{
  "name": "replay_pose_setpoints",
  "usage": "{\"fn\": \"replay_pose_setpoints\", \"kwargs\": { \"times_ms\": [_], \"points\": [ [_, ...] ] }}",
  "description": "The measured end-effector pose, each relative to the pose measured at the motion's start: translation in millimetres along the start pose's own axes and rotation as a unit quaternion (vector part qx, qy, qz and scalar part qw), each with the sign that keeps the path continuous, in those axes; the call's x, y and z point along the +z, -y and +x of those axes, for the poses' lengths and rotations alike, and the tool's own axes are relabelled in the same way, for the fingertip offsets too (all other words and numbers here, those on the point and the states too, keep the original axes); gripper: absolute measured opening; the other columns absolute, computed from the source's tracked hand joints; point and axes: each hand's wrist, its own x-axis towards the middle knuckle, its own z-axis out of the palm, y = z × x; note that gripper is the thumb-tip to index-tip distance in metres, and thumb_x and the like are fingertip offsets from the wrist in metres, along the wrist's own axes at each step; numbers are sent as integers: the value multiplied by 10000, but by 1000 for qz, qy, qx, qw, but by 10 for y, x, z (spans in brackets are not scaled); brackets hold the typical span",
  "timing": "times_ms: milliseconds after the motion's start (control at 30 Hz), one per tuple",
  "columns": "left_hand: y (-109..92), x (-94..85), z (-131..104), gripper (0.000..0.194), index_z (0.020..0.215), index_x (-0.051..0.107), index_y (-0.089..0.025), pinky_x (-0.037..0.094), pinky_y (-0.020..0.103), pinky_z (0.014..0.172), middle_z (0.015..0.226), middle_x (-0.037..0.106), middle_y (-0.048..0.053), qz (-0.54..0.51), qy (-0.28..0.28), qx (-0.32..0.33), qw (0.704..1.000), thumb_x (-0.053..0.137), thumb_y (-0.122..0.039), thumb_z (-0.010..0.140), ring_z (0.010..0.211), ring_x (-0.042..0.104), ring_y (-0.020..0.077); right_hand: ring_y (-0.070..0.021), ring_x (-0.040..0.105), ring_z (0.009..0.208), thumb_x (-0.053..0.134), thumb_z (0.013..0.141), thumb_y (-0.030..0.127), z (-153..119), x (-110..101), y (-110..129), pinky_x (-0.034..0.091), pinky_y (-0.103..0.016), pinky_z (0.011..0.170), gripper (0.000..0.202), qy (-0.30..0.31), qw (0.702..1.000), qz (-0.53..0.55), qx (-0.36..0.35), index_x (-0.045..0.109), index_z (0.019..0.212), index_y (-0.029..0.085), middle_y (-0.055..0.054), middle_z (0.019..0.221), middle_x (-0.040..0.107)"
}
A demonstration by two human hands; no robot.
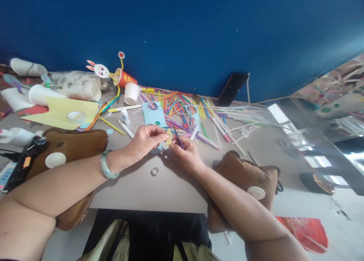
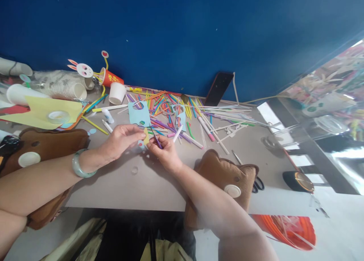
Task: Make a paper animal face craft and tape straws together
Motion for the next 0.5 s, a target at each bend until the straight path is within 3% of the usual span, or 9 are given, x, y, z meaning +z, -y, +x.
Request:
{"fn": "replay_pose_setpoints", "kwargs": {
  "times_ms": [333, 500],
  "points": [
    [-39, 39, -12, 159, 682, 672, -153, 288, 196, 431, 510, 514, -46, -37, -1, -22, 999, 732, -292, 729, 439, 383, 42, -66, 337, 493, 773, 700, 448, -3, 8, -2, 289, -230, 488, 337, 3, 1000, -5, -16, 563, 691, 184, 60, 552, 450],
    [-78, 34, -23, 178, 697, 666, -147, 281, 196, 421, 539, 525, -41, -44, 0, -41, 998, 732, -310, 726, 434, 377, 39, -74, 284, 453, 624, 798, 656, -2, 1, -56, 212, -244, 455, 479, -6, 999, -2, -32, 588, 723, 184, 69, 481, 356]
  ]
}}
